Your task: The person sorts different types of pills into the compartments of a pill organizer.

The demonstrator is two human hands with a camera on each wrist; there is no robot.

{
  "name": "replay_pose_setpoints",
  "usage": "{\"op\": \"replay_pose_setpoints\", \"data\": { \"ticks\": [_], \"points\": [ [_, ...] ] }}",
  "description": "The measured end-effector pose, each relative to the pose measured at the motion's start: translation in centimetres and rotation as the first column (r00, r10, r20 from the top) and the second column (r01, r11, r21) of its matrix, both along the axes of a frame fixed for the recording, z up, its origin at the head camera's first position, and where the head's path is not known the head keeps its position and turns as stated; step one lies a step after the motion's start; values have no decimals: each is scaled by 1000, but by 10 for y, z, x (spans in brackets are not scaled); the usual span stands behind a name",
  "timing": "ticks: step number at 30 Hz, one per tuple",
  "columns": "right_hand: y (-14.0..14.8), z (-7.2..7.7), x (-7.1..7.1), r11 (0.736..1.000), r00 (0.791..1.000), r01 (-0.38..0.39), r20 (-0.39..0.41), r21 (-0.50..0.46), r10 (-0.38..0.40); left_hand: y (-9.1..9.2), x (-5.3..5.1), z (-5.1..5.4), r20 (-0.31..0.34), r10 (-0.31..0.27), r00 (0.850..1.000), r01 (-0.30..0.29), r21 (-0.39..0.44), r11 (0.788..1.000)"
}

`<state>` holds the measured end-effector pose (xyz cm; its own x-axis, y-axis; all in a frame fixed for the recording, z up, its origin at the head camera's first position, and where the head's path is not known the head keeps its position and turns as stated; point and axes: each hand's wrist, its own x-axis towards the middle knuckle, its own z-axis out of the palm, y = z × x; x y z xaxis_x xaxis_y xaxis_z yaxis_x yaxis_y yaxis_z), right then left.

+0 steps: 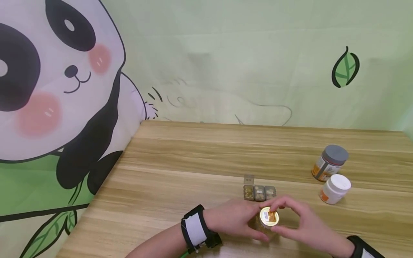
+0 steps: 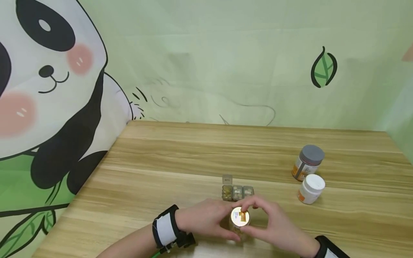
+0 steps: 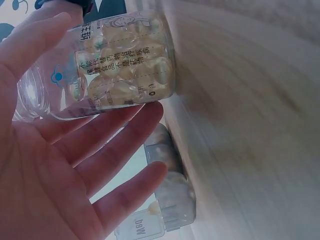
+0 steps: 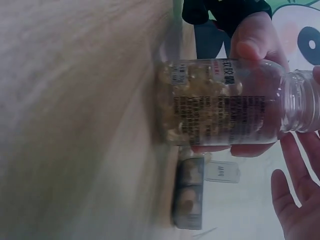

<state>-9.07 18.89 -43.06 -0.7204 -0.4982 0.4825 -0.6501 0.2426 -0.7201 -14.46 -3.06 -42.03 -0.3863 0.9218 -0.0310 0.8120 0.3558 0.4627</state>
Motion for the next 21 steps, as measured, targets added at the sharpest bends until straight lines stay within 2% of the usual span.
{"op": "replay_pose_setpoints", "data": {
  "ticks": [4,7,10,14,18,21],
  "points": [
    [0,-3,0,999,999,32,15,-23,-31,0,-1,-2,18,1,1000,-1,6,1000],
    [-2,-4,-2,998,998,63,-8,-27,-63,1,-2,-2,31,0,1000,0,12,1000],
    [-8,-6,-4,996,994,86,-67,-17,-87,1,-3,-2,43,-2,999,1,18,1000],
    [-16,-6,-6,991,979,128,-165,24,-123,0,-5,-1,53,-1,999,0,26,1000],
    [-18,0,-3,989,972,123,-211,79,-105,0,-5,-1,43,-1,999,0,25,1000],
    [-18,8,0,988,975,92,-211,122,-65,-1,-5,-1,32,7,999,-8,22,1000]
  ]
}}
